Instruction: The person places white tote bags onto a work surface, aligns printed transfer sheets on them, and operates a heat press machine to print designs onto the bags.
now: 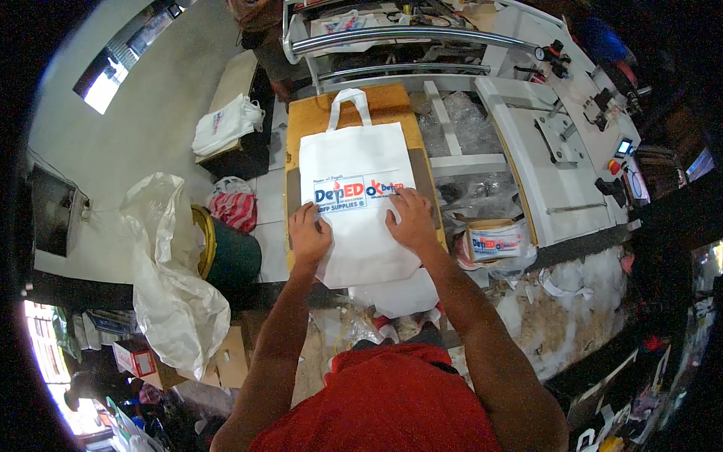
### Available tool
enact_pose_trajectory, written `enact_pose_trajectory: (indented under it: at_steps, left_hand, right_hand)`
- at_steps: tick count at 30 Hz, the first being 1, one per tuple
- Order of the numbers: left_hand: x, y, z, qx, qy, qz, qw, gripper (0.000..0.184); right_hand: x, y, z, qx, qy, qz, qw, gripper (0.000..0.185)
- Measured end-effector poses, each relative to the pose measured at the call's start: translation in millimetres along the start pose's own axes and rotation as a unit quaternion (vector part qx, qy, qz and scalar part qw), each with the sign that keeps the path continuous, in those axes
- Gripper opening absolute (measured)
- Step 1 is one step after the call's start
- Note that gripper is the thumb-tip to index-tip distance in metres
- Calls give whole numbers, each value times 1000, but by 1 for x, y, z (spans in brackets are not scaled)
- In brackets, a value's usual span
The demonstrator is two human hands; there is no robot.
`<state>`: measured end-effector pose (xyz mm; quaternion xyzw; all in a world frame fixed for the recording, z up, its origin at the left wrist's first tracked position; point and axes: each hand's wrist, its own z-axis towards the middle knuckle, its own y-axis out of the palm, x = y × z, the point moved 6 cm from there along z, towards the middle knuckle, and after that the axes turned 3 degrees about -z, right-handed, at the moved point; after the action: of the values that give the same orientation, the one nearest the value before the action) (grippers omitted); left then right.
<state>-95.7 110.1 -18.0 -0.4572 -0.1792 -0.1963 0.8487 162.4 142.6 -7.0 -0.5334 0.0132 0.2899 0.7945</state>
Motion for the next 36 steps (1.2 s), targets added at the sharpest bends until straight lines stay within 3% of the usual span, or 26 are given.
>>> enact_pose_trajectory:
  at_steps: [25, 36]
  left_hand:
    - [1, -2, 0, 14, 10, -3, 1000, 35]
    - [-1, 1, 0, 18, 16, 4, 1000, 37]
  right_hand:
    - [-1, -2, -2, 54, -21, 8, 998, 37]
    - [-1, -2, -1, 32, -8, 1, 999, 38]
